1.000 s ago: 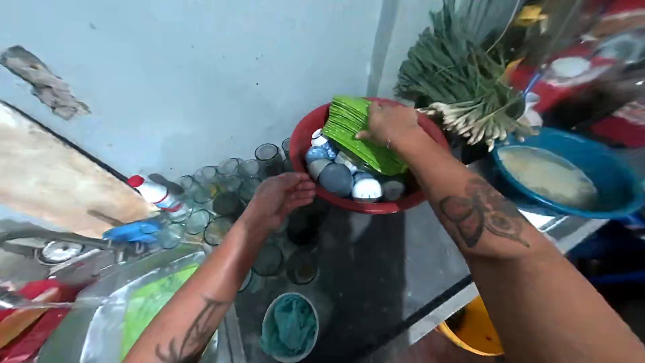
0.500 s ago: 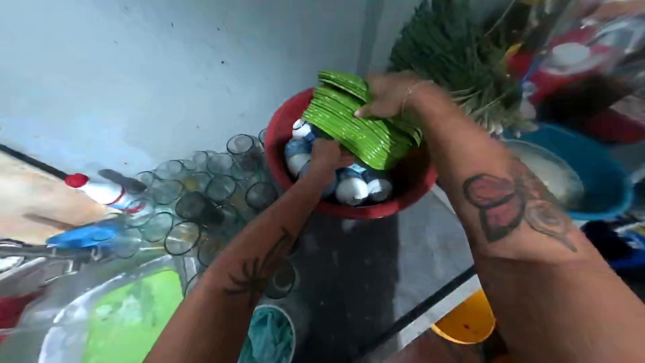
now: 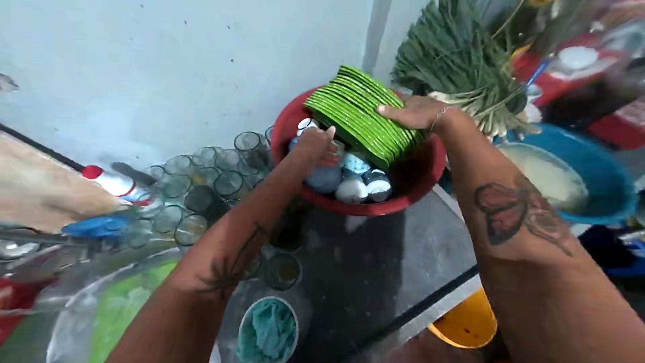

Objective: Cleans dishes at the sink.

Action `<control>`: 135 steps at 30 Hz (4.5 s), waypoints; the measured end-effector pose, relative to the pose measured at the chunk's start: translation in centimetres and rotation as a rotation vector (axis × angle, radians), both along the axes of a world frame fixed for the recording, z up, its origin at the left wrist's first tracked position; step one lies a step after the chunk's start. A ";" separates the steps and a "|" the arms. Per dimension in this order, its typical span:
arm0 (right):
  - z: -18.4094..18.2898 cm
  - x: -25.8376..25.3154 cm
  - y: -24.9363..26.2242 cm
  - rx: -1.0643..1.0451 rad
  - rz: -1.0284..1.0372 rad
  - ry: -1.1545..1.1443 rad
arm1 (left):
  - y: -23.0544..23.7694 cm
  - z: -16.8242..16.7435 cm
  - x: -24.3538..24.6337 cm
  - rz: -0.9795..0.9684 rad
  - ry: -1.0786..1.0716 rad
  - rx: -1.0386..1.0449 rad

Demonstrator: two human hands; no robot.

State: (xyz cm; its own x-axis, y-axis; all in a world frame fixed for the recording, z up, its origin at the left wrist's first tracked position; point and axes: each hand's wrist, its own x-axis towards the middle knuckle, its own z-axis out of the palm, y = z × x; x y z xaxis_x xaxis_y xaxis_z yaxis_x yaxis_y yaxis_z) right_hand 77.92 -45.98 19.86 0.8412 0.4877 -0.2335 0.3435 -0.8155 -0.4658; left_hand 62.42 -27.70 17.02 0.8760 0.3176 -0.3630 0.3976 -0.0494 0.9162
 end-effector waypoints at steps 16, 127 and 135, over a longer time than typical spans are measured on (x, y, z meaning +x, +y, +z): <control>0.4 -39.0 12.3 0.466 1.058 -0.113 | 23.6 -6.9 -41.9 0.884 -0.008 -0.362; -15.8 -58.9 41.3 0.431 0.945 -0.265 | 27.5 -11.0 -61.7 1.138 -0.225 -0.273; -16.6 -54.7 38.3 0.328 0.953 -0.296 | 28.7 -12.0 -63.7 1.147 -0.319 -0.268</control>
State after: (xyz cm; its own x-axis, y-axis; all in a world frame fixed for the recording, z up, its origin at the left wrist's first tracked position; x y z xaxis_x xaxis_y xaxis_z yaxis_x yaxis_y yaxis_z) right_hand 23.24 -7.67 3.22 0.0776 0.9802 0.1822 0.9134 0.0033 -0.4070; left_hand -1.28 0.98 4.97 0.1986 0.9132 -0.3558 -0.1583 0.3881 0.9079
